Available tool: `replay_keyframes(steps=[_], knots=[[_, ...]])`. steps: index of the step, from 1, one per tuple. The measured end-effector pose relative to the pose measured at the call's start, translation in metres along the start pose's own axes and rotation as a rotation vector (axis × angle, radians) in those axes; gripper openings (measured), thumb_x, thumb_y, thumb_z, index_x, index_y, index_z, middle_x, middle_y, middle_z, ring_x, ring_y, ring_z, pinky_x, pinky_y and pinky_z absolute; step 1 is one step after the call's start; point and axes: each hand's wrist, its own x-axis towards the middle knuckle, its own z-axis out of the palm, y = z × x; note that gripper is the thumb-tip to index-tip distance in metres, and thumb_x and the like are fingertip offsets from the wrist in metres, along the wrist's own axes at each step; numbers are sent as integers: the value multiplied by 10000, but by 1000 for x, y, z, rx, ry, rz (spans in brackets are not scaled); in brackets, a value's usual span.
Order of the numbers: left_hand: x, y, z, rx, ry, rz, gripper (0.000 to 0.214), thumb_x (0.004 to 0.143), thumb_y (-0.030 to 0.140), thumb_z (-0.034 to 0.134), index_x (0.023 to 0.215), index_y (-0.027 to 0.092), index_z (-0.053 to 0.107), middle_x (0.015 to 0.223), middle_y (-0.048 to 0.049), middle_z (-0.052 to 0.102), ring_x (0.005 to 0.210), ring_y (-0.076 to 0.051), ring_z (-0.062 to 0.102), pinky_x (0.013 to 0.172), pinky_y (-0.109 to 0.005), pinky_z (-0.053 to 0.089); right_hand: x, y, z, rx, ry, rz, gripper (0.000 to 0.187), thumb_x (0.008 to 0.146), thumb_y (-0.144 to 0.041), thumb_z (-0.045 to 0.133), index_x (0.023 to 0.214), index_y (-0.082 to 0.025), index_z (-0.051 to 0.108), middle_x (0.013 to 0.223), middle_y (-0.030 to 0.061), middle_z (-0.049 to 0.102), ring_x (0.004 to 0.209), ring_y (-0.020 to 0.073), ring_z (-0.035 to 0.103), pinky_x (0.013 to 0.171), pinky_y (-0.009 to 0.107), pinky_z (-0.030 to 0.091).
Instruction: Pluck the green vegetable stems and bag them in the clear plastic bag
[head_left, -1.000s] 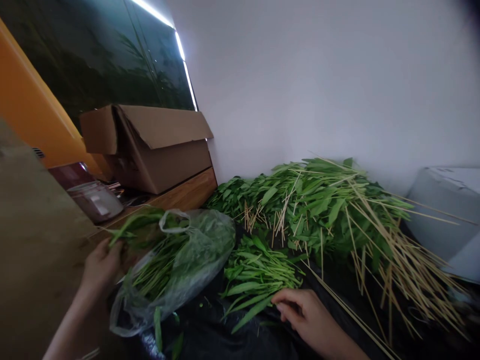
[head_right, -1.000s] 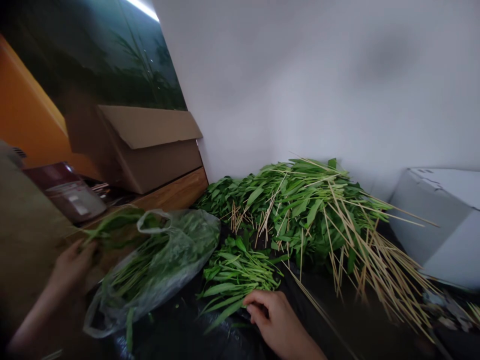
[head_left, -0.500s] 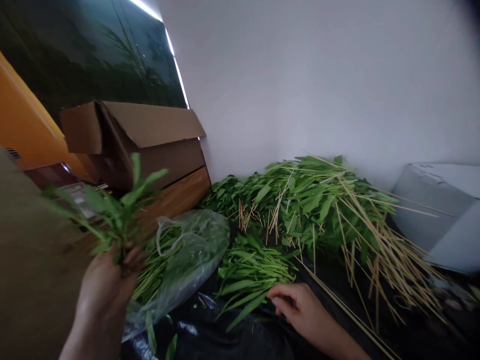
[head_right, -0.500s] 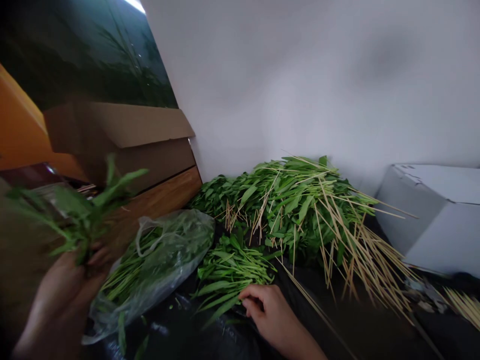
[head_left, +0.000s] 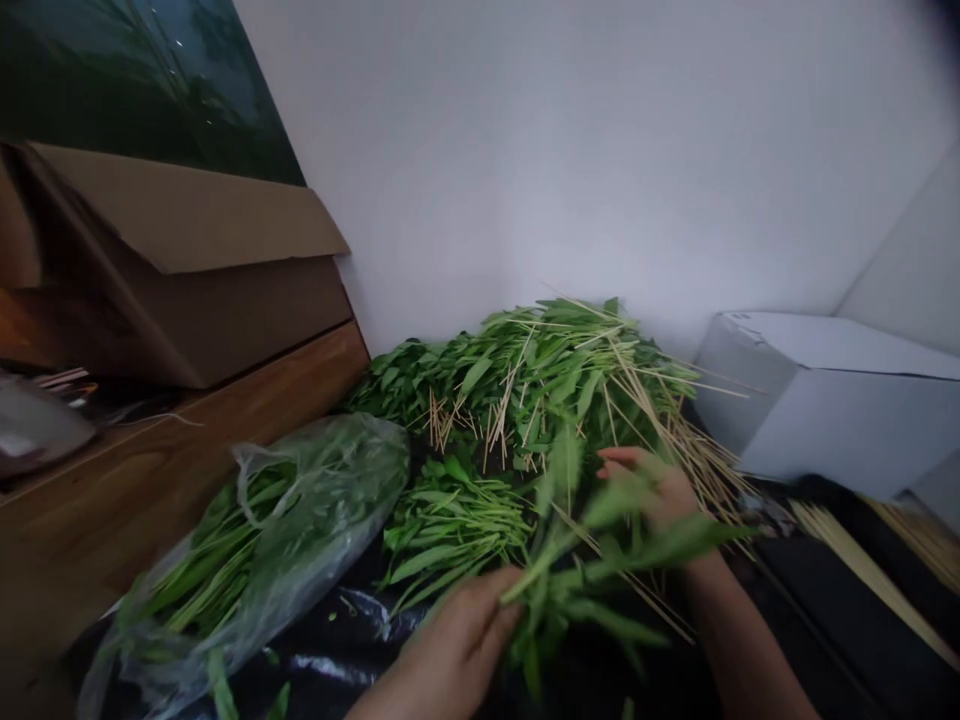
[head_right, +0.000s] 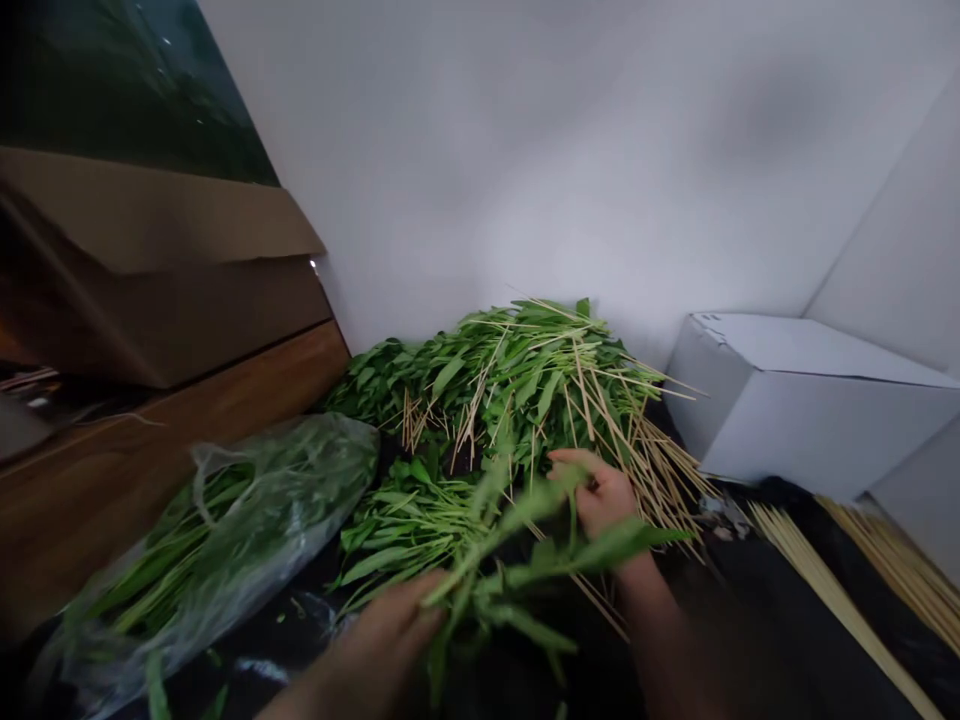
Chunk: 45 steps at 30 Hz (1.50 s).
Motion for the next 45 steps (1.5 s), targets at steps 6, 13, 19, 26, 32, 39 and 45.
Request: replay_keyframes(steps=[6,13,19,26,32,39,45], knots=[[2,-14,18,257,-332,33,251,923,286,451,1089,292,639,1060,-25,670,988,-195,597,881,-274,426,2,3,-11,102,34,26,418,760,-502,632,984,-149,652,755,60,690,535,127,561,438,238,402],[24,-22,-24,234,-240,139,509,703,283,752,1193,307,617,1156,-22,648,1076,-221,573,956,-326,419,-3,-6,4,70,-83,55,313,726,-420,680,899,-160,705,594,-5,629,506,121,544,447,228,394],[80,-38,-30,30,339,190,278,914,353,489,984,176,692,901,-61,726,872,-205,652,826,-313,473,-17,-24,18,62,-309,45,248,800,-350,597,930,-177,718,726,19,683,579,117,578,540,229,454],[81,-74,-23,10,563,228,379,951,379,399,916,162,707,859,-58,721,880,-211,642,866,-320,456,-50,-50,39,87,-1253,95,343,779,-370,664,1091,-231,696,749,-25,668,624,98,581,583,185,441],[74,-74,-25,46,586,283,356,953,354,414,873,167,707,849,-60,713,848,-201,639,834,-303,462,-66,-31,67,-420,-1023,-130,194,659,-375,777,712,-204,702,599,-52,607,544,91,511,499,190,316],[73,-71,-21,50,510,310,341,961,335,400,918,174,698,785,-40,696,803,-188,631,804,-296,461,-63,-40,53,-529,-905,-206,59,727,-211,643,674,-218,668,633,-36,607,583,107,511,539,220,331],[70,-70,-15,213,340,445,321,958,315,405,1000,184,695,868,-76,708,853,-208,619,810,-328,445,-27,-42,-16,-26,-73,-60,158,772,-374,678,820,-224,676,653,-17,597,551,113,502,488,223,390]])
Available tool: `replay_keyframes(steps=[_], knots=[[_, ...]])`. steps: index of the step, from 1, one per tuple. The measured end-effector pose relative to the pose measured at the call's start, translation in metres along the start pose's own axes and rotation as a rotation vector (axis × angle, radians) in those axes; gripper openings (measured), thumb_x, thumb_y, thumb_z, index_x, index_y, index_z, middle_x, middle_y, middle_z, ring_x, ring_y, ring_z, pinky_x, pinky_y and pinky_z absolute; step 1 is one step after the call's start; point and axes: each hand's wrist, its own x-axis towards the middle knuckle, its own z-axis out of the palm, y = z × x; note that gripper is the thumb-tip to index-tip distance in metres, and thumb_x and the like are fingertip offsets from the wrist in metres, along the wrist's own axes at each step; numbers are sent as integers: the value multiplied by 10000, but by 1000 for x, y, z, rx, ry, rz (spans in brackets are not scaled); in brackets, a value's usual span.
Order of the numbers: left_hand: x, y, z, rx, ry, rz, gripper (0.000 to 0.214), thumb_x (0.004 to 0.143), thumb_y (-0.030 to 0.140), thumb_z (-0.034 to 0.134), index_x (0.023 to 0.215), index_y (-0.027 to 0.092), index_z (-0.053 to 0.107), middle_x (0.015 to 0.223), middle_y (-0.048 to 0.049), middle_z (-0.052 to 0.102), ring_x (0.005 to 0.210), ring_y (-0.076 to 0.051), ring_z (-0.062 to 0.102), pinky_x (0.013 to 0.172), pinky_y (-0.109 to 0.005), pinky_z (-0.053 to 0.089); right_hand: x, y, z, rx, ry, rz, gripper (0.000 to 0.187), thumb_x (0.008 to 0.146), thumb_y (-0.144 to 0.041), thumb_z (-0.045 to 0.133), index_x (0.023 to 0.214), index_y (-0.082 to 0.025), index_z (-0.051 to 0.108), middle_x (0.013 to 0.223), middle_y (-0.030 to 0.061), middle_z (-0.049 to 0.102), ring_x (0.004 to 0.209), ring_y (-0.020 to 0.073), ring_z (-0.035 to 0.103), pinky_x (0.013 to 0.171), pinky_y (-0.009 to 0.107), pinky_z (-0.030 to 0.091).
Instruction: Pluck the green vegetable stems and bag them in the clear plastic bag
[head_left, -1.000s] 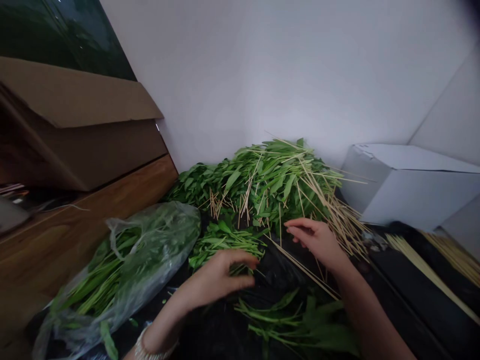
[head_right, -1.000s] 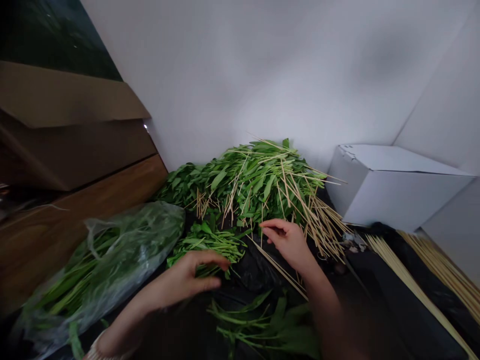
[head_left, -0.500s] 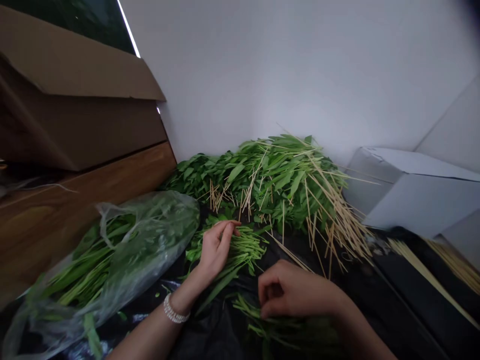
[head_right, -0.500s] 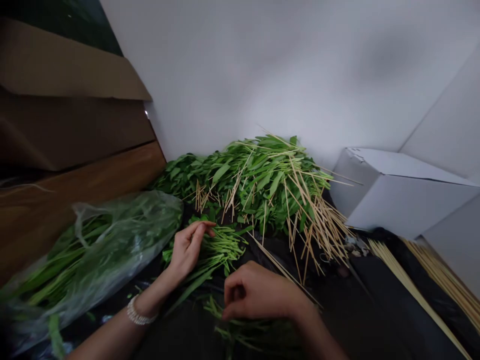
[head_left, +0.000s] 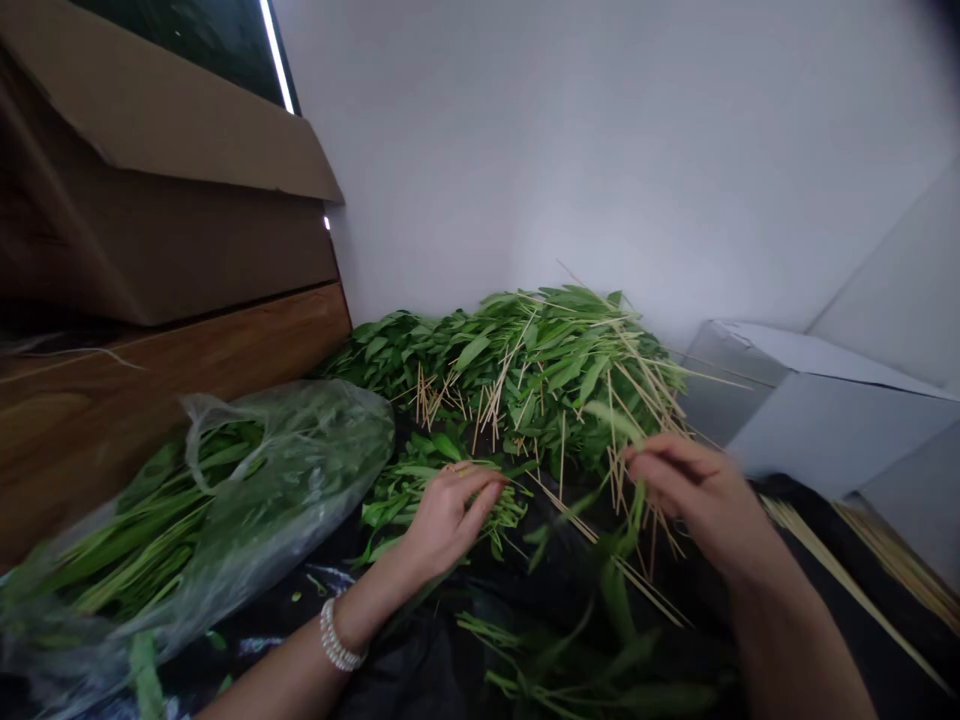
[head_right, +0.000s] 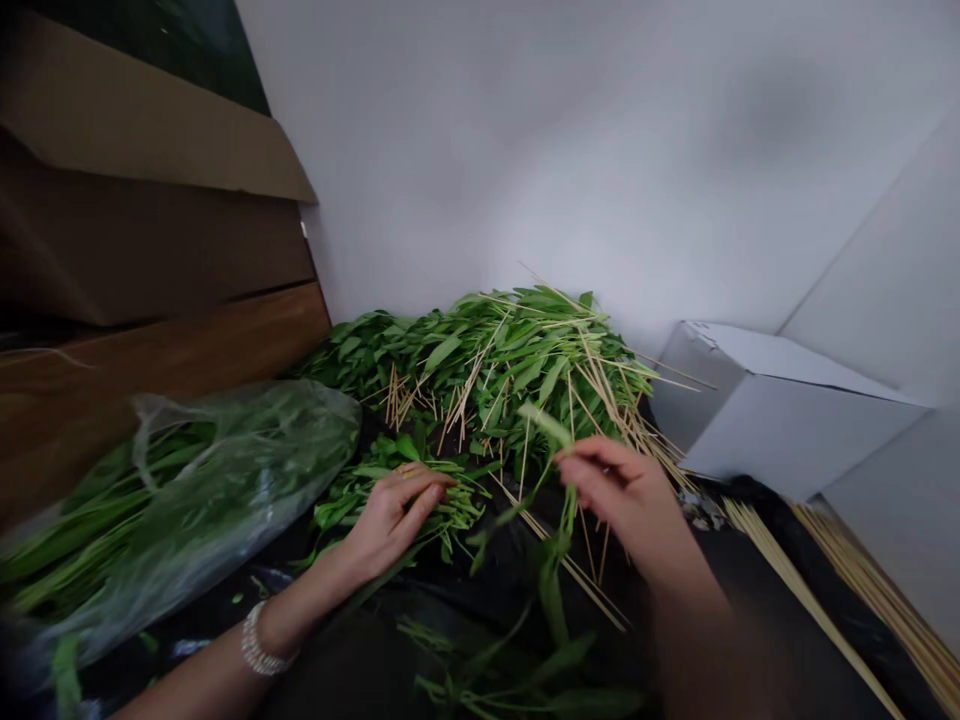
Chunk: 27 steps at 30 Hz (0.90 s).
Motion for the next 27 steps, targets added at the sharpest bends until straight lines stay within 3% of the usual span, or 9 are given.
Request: replay_keyframes(steps=[2,3,5,9,13,16,19,24,27], knots=[[-1,1,3,29,-32,45,316,959,301,403,993,190,696,847,-74,708,833,-208,614,797,-330,439,5,7,-11,279,341,-80,169,750,-372,710,825,-234,647,719,-16,613,528,98,486,451,216,376],[-2,1,4,34,-35,54,316,960,296,399,991,191,696,840,-73,706,829,-208,611,797,-331,436,7,10,-13,396,430,-109,172,738,-362,725,815,-237,636,748,-16,621,528,94,492,446,214,379],[-2,1,4,17,-21,42,316,960,298,398,977,191,695,847,-74,702,837,-210,609,807,-332,431,10,14,-11,548,466,-121,174,724,-340,746,796,-233,630,774,-17,634,550,92,526,465,213,412],[0,-3,-2,-123,82,-116,329,952,338,412,869,179,688,784,-52,672,780,-193,606,762,-300,437,15,17,6,651,381,-13,189,710,-332,769,819,-215,669,749,-13,658,611,91,577,514,199,450],[7,-12,-6,-370,260,-282,213,913,351,490,997,193,606,666,12,614,672,-156,571,684,-263,430,16,22,25,669,229,59,216,719,-346,762,883,-218,700,823,20,702,693,115,611,541,210,457],[12,-12,-9,-485,347,-303,150,815,326,629,842,191,570,677,31,579,643,-125,535,640,-233,413,14,28,39,658,133,86,213,745,-353,741,903,-215,707,843,36,712,710,128,617,546,222,452],[12,-6,-10,-525,275,-339,183,774,330,678,742,167,600,700,17,584,648,-117,517,629,-228,405,11,33,52,677,48,113,195,769,-338,726,911,-206,709,876,50,714,725,127,610,550,218,446],[8,4,-5,-664,11,-323,187,780,330,694,811,147,720,797,-38,634,759,-152,565,715,-265,432,5,36,71,740,-60,181,191,785,-331,720,926,-202,715,880,49,716,718,117,609,568,209,454],[5,6,0,-814,-61,-359,179,721,308,756,797,148,725,791,-26,613,736,-136,554,694,-251,425,2,34,78,760,-92,214,221,767,-349,740,929,-200,718,863,52,721,713,120,625,568,201,459]])
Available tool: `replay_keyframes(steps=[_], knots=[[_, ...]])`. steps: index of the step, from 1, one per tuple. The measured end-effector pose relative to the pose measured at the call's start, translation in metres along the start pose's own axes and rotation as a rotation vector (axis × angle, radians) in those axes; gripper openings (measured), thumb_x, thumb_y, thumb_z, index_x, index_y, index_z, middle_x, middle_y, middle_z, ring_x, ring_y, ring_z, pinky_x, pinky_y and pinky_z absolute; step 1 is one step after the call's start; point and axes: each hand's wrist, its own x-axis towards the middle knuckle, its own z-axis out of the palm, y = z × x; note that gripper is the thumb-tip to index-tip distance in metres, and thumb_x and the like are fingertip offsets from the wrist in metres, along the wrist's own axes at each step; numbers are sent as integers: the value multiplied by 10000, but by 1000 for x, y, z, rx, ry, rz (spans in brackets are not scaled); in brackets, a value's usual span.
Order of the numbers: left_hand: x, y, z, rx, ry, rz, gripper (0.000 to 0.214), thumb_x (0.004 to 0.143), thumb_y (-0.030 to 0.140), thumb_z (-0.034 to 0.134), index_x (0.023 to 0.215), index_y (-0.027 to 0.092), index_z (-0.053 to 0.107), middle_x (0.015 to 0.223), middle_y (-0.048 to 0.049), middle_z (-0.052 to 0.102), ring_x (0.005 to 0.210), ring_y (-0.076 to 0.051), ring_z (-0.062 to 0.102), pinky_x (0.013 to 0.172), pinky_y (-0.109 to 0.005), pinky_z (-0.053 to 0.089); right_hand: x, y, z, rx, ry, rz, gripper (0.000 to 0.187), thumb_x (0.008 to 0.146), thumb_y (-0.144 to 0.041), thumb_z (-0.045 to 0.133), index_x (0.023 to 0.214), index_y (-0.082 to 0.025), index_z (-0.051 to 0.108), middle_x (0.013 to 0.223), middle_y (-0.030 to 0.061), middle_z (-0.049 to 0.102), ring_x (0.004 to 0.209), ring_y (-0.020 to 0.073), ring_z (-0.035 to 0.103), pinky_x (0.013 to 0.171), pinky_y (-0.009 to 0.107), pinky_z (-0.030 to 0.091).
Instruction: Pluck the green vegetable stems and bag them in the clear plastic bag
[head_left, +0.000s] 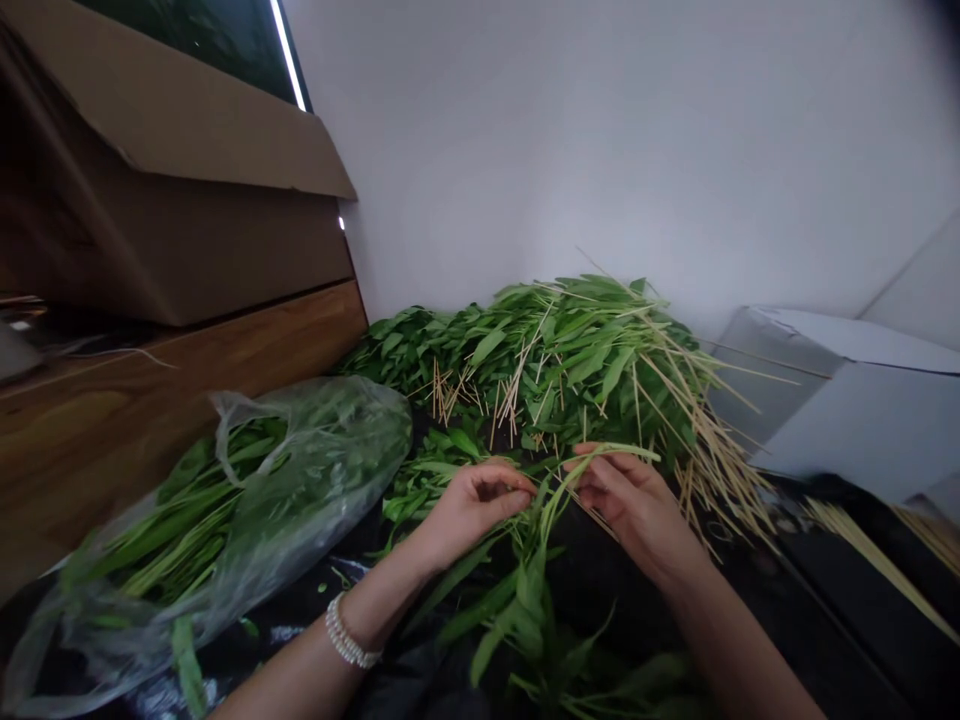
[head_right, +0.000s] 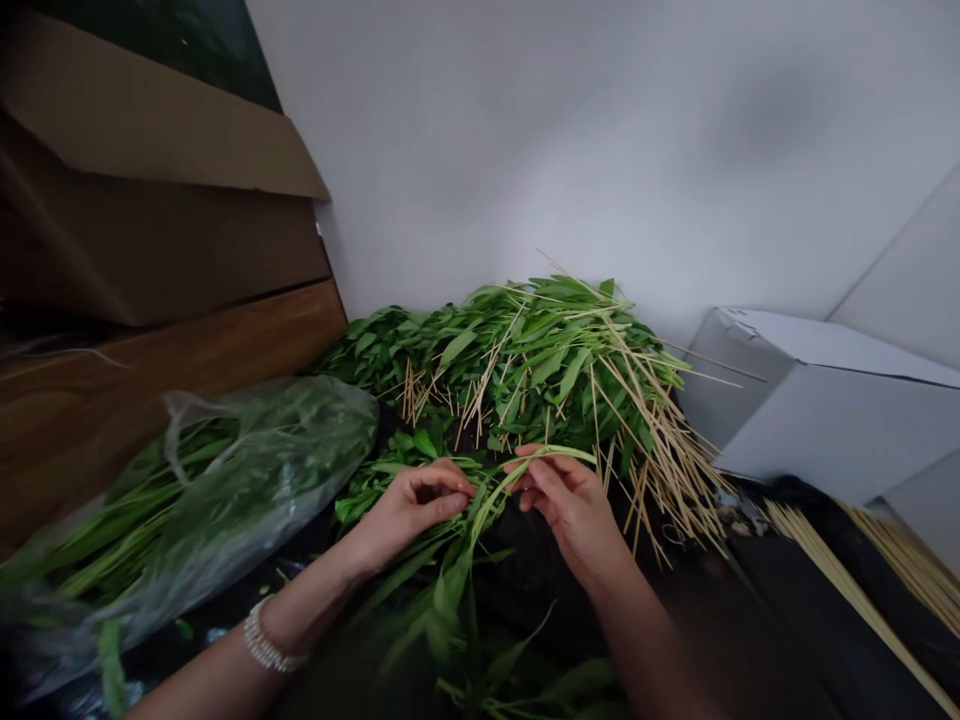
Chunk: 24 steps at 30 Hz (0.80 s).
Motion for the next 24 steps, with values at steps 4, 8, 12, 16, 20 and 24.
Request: replay_keyframes(steps=[4,8,12,16,20,24], knots=[[-1,-4,2,-136,11,-160,198,751,314,726,856,154,676,741,2,594,613,-90,491,569,-209,368,0,3,3,28,-7,28,238,746,-361,760,918,-202,718,831,47,721,710,121,637,578,199,462],[-1,-2,0,-162,63,-111,151,749,201,682,879,181,609,820,16,591,587,-71,445,526,-195,321,1,6,3,43,17,32,243,735,-366,767,904,-199,713,810,41,716,734,140,659,571,200,457],[-2,4,0,-14,138,8,13,770,178,624,768,166,620,702,26,540,606,-88,443,573,-211,335,2,10,2,-27,28,7,249,750,-379,749,916,-199,704,828,43,714,713,143,660,559,209,454],[-2,3,2,237,98,19,152,774,258,655,691,136,692,711,-18,557,700,-142,500,664,-257,376,0,12,4,-93,3,-30,244,766,-391,730,915,-201,700,836,43,710,707,144,650,564,222,457],[-1,-2,4,252,7,-15,179,786,289,649,740,137,731,726,-23,566,707,-149,508,673,-264,380,-1,12,6,-147,-11,-57,235,785,-392,709,924,-203,700,815,35,708,663,124,623,566,225,463],[-1,0,4,182,-93,-117,177,771,292,655,707,135,705,715,-9,566,673,-129,490,638,-243,367,-1,12,7,-189,-12,-66,242,786,-397,704,928,-202,700,800,34,708,629,120,606,550,227,458]])
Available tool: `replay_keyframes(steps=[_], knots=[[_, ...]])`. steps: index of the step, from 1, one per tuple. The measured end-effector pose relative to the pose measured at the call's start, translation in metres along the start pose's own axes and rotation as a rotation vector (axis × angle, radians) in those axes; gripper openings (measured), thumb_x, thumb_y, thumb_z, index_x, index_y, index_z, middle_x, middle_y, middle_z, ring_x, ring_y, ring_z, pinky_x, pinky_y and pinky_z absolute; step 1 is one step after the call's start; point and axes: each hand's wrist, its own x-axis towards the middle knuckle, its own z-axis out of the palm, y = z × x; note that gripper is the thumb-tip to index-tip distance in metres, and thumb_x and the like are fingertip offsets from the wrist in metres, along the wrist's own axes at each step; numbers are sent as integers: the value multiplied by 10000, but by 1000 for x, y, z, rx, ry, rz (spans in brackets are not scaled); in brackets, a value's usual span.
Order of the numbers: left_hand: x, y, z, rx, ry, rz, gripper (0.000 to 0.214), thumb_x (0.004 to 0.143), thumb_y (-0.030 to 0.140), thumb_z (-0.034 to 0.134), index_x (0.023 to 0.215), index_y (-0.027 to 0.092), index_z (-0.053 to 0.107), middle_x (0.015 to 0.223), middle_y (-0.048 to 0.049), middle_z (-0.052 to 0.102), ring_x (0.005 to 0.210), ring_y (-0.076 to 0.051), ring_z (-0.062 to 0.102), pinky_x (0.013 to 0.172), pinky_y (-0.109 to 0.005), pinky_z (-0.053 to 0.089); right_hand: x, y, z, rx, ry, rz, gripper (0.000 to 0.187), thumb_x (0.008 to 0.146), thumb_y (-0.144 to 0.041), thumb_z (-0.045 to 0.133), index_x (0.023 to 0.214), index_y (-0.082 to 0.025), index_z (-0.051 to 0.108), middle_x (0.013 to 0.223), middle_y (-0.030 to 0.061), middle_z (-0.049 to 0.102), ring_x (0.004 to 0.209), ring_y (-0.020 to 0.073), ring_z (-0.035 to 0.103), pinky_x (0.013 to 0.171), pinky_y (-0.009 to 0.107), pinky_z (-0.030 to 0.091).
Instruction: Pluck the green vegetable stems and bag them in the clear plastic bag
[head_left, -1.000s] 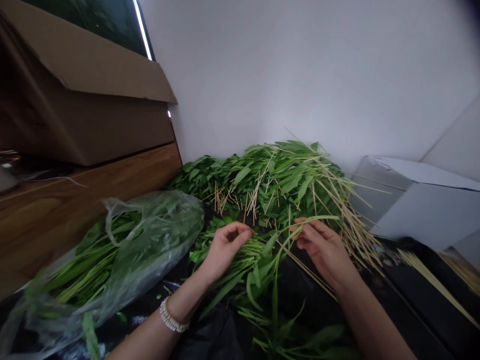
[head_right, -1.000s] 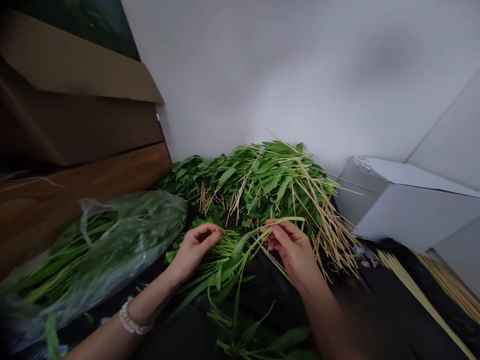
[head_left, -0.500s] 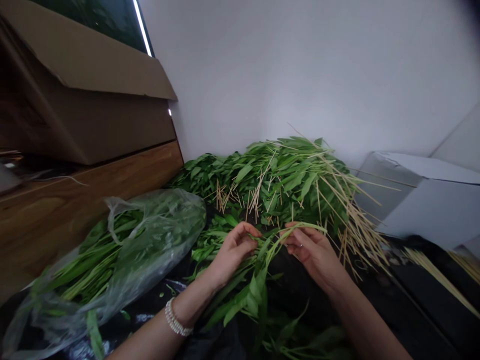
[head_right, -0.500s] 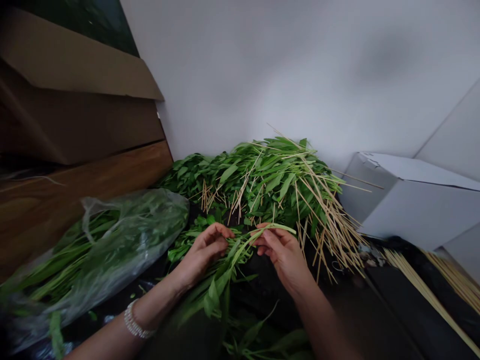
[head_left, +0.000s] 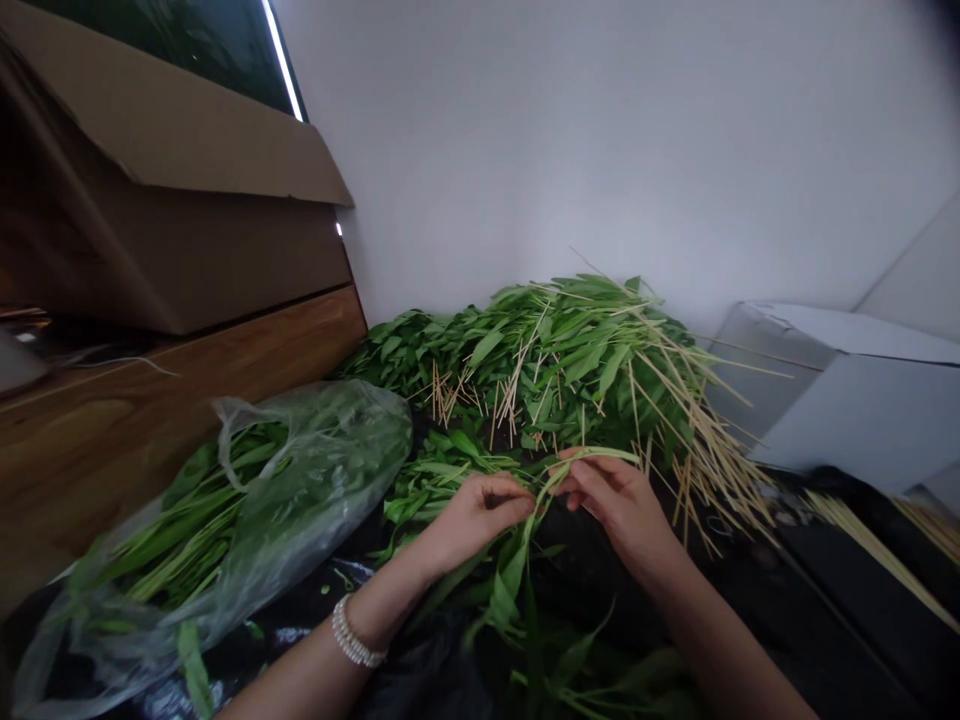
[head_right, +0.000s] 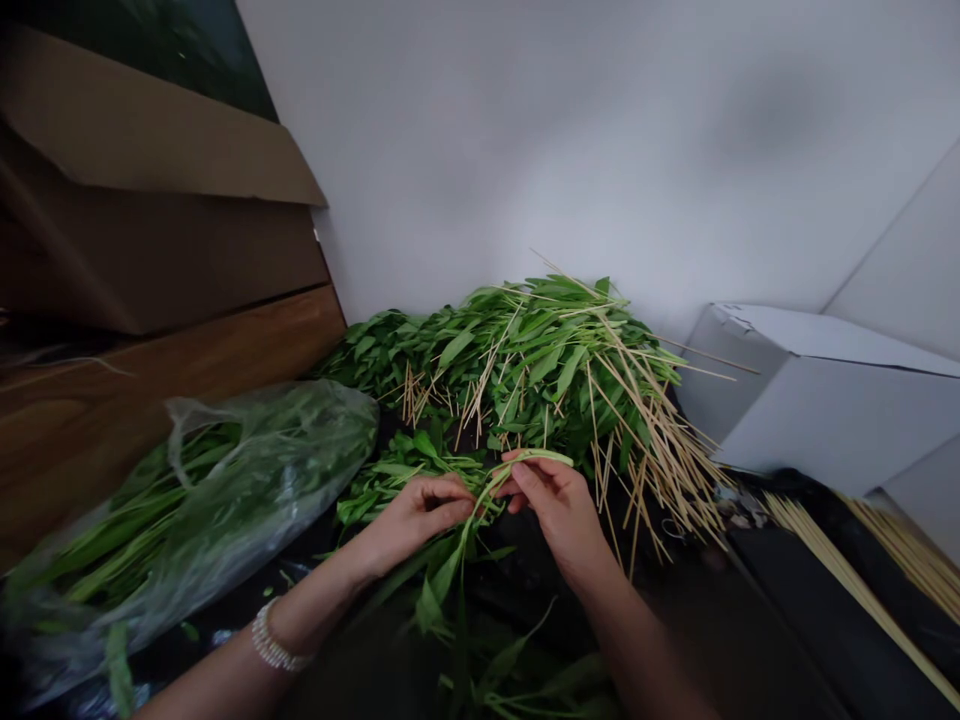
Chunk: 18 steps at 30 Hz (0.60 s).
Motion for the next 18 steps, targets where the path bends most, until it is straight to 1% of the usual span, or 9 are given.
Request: replay_keyframes(steps=[2,4,10,14,16,18], knots=[[0,1,0,-49,-9,-79,174,759,300,654,711,135,685,666,8,544,598,-107,447,571,-228,341,0,-1,0,-10,0,-1,246,787,-402,700,931,-202,699,805,37,707,641,129,611,553,233,461],[0,2,-1,-74,9,-115,165,748,295,648,705,136,667,628,22,521,551,-93,411,534,-220,321,0,-2,-1,-22,-3,-3,249,786,-402,699,935,-202,695,791,35,701,645,135,612,553,236,458],[2,-1,0,-14,64,-7,99,705,221,629,674,131,657,707,-1,552,668,-122,494,625,-227,376,-2,-9,-2,-79,27,-38,232,780,-393,702,903,-199,671,725,15,674,629,129,598,527,223,422],[2,-1,0,30,116,21,66,654,178,584,622,133,619,647,15,522,621,-109,466,595,-221,353,-4,-13,-1,-173,12,-63,193,804,-379,674,850,-193,644,638,2,654,570,115,558,526,226,413],[2,-1,0,42,169,30,58,626,167,565,581,140,591,625,24,502,599,-102,444,569,-215,333,-5,-13,1,-191,-9,-56,182,814,-373,662,832,-193,634,627,1,651,568,114,551,532,228,412],[2,-1,-2,20,257,28,61,618,177,557,567,147,574,610,32,482,574,-95,421,539,-211,312,-5,-11,3,-167,-26,-33,183,819,-374,657,827,-194,631,639,2,651,574,114,551,531,228,407]])
